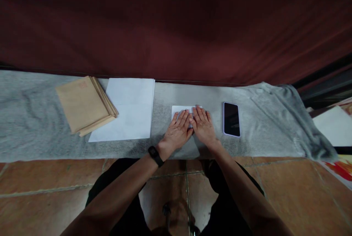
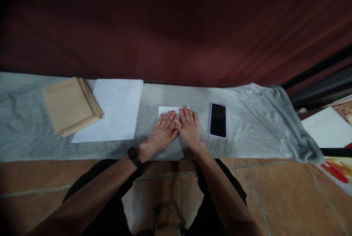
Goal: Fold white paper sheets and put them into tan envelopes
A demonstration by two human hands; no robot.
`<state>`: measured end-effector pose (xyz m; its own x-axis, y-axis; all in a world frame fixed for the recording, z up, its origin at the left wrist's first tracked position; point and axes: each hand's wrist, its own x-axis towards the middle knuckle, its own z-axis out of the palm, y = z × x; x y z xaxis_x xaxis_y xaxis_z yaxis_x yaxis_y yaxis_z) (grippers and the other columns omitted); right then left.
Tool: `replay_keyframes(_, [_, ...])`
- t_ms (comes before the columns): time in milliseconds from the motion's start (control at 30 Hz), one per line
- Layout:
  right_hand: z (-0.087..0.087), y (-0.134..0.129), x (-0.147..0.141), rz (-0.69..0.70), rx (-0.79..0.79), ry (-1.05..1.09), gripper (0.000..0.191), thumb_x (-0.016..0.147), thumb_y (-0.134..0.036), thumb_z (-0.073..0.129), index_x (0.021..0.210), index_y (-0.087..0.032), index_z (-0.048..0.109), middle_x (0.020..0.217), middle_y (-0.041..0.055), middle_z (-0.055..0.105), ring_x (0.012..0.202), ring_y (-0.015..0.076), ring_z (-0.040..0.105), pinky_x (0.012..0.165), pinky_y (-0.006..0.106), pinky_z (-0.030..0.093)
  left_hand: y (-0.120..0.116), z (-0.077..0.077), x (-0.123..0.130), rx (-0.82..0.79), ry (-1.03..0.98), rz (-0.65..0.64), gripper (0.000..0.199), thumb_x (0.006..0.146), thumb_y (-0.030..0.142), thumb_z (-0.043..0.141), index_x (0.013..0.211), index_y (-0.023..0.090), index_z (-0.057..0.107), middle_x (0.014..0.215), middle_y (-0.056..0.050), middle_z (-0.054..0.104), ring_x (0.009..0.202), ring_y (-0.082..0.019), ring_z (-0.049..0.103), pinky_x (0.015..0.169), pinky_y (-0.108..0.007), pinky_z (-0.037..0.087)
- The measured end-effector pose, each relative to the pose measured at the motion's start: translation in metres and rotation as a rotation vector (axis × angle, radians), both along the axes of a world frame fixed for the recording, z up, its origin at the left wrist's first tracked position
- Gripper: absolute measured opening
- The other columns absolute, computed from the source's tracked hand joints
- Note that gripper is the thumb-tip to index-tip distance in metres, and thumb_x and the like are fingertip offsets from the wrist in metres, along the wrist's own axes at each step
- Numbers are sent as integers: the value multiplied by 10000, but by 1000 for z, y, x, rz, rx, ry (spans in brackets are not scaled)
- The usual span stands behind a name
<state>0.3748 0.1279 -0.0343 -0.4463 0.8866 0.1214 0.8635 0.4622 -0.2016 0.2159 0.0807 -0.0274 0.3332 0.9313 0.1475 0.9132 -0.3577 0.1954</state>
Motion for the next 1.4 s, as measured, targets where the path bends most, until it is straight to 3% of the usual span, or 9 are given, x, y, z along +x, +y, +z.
replay_keyframes(367, [-5, 4, 7, -19, 34, -26, 648, 1114, -466, 272, 1624, -69, 330, 1696, 173, 312, 1555, 330, 312, 1266, 527, 214, 3, 5, -4, -27, -18, 49, 730, 1032, 514, 487, 1605, 84, 346, 1699, -200, 289, 1598, -324, 225, 1309, -557, 159])
replay_keyframes(800, [-8, 5, 16, -40, 75, 16, 625, 1109, -458, 302, 1617, -98, 355, 1686, 162, 344, 1539, 325, 343, 1257, 529, 234, 6, 8, -12, -36, 32, 94, 686, 1026, 553, 495, 1609, 211, 383, 1703, -191, 285, 1587, -336, 260, 1289, -578, 179])
replay_keyframes(1067, [-11, 6, 22, -49, 83, 22, 628, 1101, -465, 327, 1631, -127, 333, 1675, 140, 377, 1531, 325, 351, 1245, 522, 257, 11, 8, -24, -73, 77, 148, 755, 1024, 574, 473, 1628, 145, 329, 1719, -181, 233, 1602, -320, 214, 1298, -513, 182])
replay_keyframes(1400, [-8, 4, 27, -88, 76, 3, 621, 1103, -448, 325, 1620, -105, 353, 1685, 140, 355, 1537, 333, 332, 1250, 514, 249, 8, 3, -34, -45, 43, 217, 777, 1044, 560, 377, 1616, 40, 296, 1698, -222, 255, 1589, -335, 251, 1297, -521, 181])
